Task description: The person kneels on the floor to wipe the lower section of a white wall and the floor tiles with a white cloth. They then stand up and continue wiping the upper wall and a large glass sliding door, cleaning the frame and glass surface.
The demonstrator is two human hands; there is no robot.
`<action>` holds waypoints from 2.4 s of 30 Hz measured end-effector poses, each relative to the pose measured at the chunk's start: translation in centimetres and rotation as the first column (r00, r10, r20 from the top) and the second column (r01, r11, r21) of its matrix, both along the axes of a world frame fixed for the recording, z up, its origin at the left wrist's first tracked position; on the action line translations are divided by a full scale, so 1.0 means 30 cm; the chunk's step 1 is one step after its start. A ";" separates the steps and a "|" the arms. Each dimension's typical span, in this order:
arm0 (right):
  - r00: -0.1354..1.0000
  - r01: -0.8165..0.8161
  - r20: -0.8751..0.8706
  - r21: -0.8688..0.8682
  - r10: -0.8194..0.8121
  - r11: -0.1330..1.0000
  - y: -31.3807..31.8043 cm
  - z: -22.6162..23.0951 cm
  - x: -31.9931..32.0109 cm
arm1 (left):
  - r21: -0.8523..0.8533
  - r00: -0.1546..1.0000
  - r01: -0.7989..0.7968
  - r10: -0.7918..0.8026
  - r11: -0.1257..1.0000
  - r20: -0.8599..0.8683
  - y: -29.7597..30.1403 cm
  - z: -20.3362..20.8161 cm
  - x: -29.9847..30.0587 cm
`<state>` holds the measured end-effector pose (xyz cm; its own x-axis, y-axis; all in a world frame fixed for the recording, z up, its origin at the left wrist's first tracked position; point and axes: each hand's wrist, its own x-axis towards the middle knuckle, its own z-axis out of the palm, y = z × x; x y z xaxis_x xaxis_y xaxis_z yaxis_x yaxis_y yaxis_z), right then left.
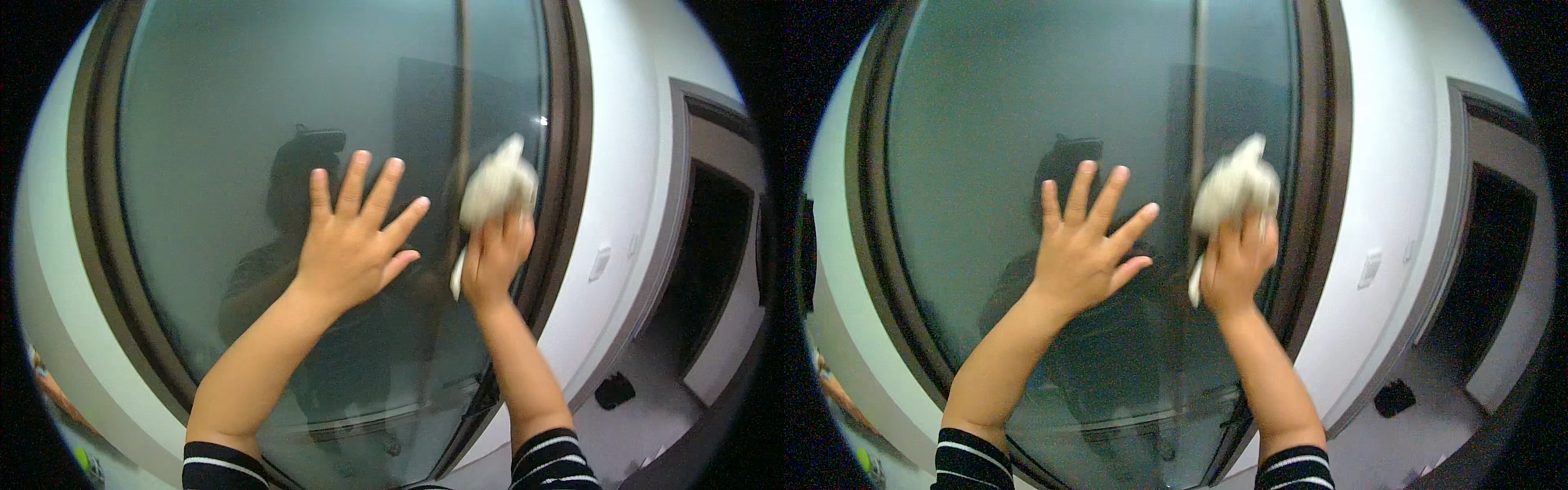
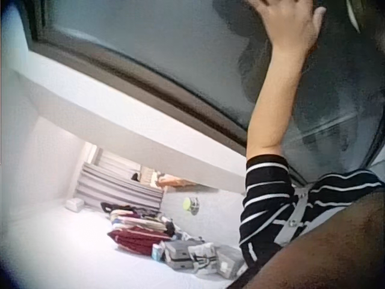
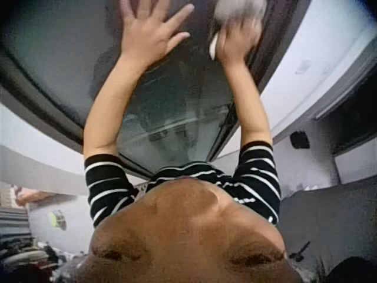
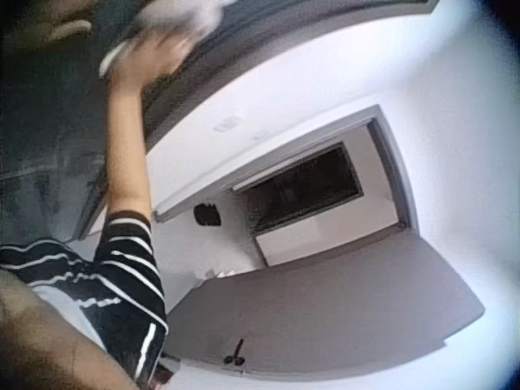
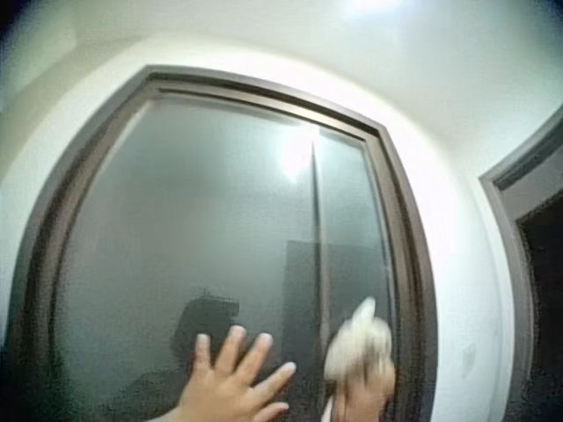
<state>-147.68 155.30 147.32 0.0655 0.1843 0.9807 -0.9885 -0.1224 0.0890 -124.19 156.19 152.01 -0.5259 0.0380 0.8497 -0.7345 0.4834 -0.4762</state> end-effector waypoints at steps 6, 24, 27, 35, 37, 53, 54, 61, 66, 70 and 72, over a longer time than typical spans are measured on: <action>0.804 -0.017 -0.585 0.161 0.109 0.987 0.075 -0.557 -0.063 | 0.074 0.999 0.039 -0.041 0.997 0.014 0.013 -0.061 0.039; 0.682 -0.001 -0.726 -0.120 -0.087 0.993 -0.023 0.581 0.323 | 0.074 0.998 -0.007 0.002 0.997 0.070 0.006 -0.241 0.209; 0.975 -0.080 -0.219 -0.138 0.048 0.987 -0.066 0.867 0.123 | 0.026 0.997 0.010 -0.012 1.000 0.077 -0.003 -0.267 0.173; 0.505 -0.182 -0.860 -0.021 0.075 0.983 -0.078 0.470 0.677 | 0.062 0.995 0.017 -0.023 0.998 0.095 -0.047 -0.235 0.206; 0.083 -0.271 -0.972 0.190 0.220 0.943 -0.017 0.443 0.695 | 0.118 0.987 0.100 -0.113 0.988 0.109 -0.039 -0.232 0.200; 0.167 -0.310 -0.962 0.159 0.218 0.937 0.046 0.459 0.938 | 0.155 0.995 0.047 -0.060 0.987 0.080 0.051 -0.322 0.349; 0.156 -0.324 -0.970 0.128 0.186 0.937 0.039 0.475 0.936 | 0.151 0.996 0.033 -0.046 0.988 0.082 0.052 -0.332 0.351; 0.957 -0.139 -0.256 0.011 0.137 0.990 0.113 0.862 0.916 | 0.135 0.995 -0.046 0.034 0.990 0.088 0.066 -0.339 0.301; 0.758 -0.260 -0.642 -0.133 0.117 0.956 0.067 0.545 1.076 | 0.173 0.988 -0.139 0.124 0.975 0.096 0.119 -0.271 0.348; 0.458 -0.420 -0.851 0.049 0.258 0.906 0.076 0.305 0.813 | 0.186 0.995 -0.080 0.067 0.979 0.076 0.107 -0.289 0.329; 0.676 -0.294 -0.715 -0.038 0.180 0.955 0.120 0.309 0.572 | 0.111 0.990 -0.116 0.106 0.987 0.089 0.135 -0.290 0.303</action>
